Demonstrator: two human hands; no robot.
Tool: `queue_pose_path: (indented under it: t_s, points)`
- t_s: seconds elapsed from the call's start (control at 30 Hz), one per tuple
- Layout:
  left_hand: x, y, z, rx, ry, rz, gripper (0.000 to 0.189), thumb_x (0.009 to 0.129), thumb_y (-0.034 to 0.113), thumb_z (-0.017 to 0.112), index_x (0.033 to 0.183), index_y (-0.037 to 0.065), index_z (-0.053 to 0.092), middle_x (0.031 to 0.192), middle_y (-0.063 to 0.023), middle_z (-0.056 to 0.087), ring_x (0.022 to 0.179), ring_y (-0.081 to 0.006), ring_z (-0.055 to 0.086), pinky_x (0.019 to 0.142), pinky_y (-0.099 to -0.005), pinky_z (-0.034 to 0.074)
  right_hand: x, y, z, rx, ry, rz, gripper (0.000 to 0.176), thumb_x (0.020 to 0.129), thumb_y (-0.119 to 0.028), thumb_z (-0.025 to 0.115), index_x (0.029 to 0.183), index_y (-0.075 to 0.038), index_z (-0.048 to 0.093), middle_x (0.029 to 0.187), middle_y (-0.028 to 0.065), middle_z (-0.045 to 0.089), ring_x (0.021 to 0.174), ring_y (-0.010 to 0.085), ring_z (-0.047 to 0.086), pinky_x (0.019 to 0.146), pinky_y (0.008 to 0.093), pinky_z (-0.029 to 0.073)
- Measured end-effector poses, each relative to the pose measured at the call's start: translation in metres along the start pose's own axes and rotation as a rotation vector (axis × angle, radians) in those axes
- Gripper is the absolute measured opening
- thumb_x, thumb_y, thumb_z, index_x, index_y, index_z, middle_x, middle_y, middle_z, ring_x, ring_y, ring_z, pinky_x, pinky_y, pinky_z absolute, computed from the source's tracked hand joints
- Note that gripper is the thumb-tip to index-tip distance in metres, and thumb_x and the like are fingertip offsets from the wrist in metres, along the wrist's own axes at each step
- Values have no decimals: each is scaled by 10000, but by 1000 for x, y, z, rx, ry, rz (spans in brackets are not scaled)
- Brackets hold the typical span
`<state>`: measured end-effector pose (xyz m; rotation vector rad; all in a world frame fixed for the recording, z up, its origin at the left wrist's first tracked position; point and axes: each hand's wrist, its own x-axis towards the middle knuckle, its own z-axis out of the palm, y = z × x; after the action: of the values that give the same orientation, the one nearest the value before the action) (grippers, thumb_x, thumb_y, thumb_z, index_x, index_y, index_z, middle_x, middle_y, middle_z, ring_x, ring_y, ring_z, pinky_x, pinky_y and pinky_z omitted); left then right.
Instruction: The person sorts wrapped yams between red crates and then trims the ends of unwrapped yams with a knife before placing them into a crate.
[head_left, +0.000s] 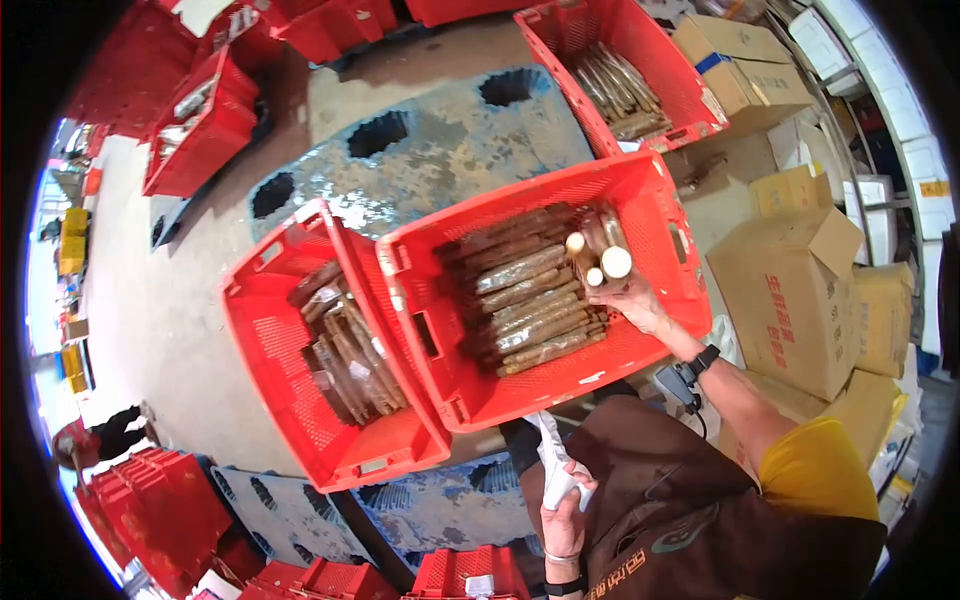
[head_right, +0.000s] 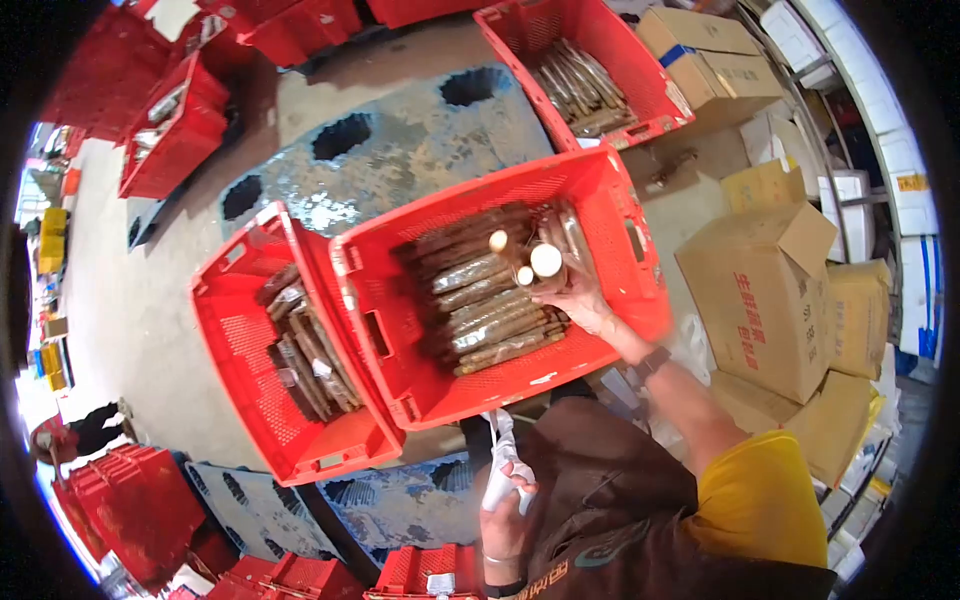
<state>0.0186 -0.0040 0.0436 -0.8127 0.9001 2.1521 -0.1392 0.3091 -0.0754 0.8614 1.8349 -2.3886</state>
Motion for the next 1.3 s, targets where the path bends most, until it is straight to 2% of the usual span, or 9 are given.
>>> queue_pose_path:
  t_s: [0.13, 0.37, 0.63, 0.73, 0.83, 0.87, 0.97, 1.17, 1.3]
  points:
    - [-28, 26, 8, 117, -24, 108, 383, 974, 112, 534, 1322, -49, 527, 1039, -101, 662, 991, -222, 626, 976, -378, 454, 10, 0, 18, -419, -97, -439, 590, 643, 50, 833, 1160, -61, 572, 1127, 27, 514, 1099, 163, 526, 962, 279, 443]
    - [-56, 41, 18, 234, -89, 54, 387, 1019, 191, 498, 1299, -72, 549, 1080, -108, 683, 1063, -189, 614, 993, -343, 439, -4, -45, 82, -642, -162, -531, 605, 583, 106, 823, 1113, -93, 610, 1085, 27, 576, 1064, 202, 558, 930, 317, 459]
    - [-12, 90, -9, 168, -69, 210, 455, 969, 125, 595, 1380, -36, 487, 1063, -35, 660, 1063, -135, 583, 985, -299, 429, -25, -28, 120, -598, -262, -325, 569, 649, 34, 855, 1133, -67, 573, 1092, 25, 534, 1060, 155, 557, 926, 300, 476]
    - [10, 112, 9, 272, 33, 293, 568, 838, -60, 696, 1360, -7, 477, 1109, -7, 574, 1003, -119, 549, 970, -289, 423, -72, -55, 143, -483, -377, -175, 473, 701, -141, 863, 1097, -54, 620, 961, 26, 526, 891, 144, 528, 769, 284, 468]
    - [30, 120, 10, 587, -77, 488, 643, 721, -29, 807, 1280, -5, 491, 1227, -72, 527, 1128, -183, 513, 1013, -332, 412, -114, -82, 150, -622, -577, -120, 492, 714, -153, 855, 1117, -37, 597, 1047, 58, 567, 983, 163, 549, 846, 319, 475]
    - [42, 110, 6, 558, -68, 583, 756, 711, 24, 833, 1354, -12, 436, 1099, -47, 548, 1003, -165, 546, 911, -297, 461, -123, -81, 149, -643, -639, -108, 485, 724, -145, 836, 1131, -32, 597, 1058, 73, 572, 999, 169, 551, 856, 326, 476]
    - [42, 115, 53, 916, -59, 675, 826, 644, 7, 869, 1343, -17, 430, 1176, -92, 576, 1032, -173, 565, 936, -317, 473, -138, -65, 126, -460, -693, -195, 479, 753, -81, 758, 1189, -24, 570, 1090, 106, 566, 1046, 217, 561, 891, 347, 472]
    - [42, 34, 103, 973, 68, 586, 748, 642, 159, 890, 1256, 7, 490, 1131, -116, 590, 1013, -229, 604, 901, -361, 503, -164, -81, 27, -233, -647, -98, 636, 761, -122, 777, 1324, -33, 494, 1199, 141, 555, 1137, 265, 556, 975, 356, 453]
    - [41, 5, 176, 582, 30, 513, 635, 725, 264, 829, 1207, 16, 499, 1084, -112, 603, 961, -238, 601, 843, -411, 520, -150, -120, -68, -186, -624, -143, 718, 873, -196, 735, 1458, -32, 354, 1344, 147, 516, 1193, 230, 538, 1047, 360, 426]
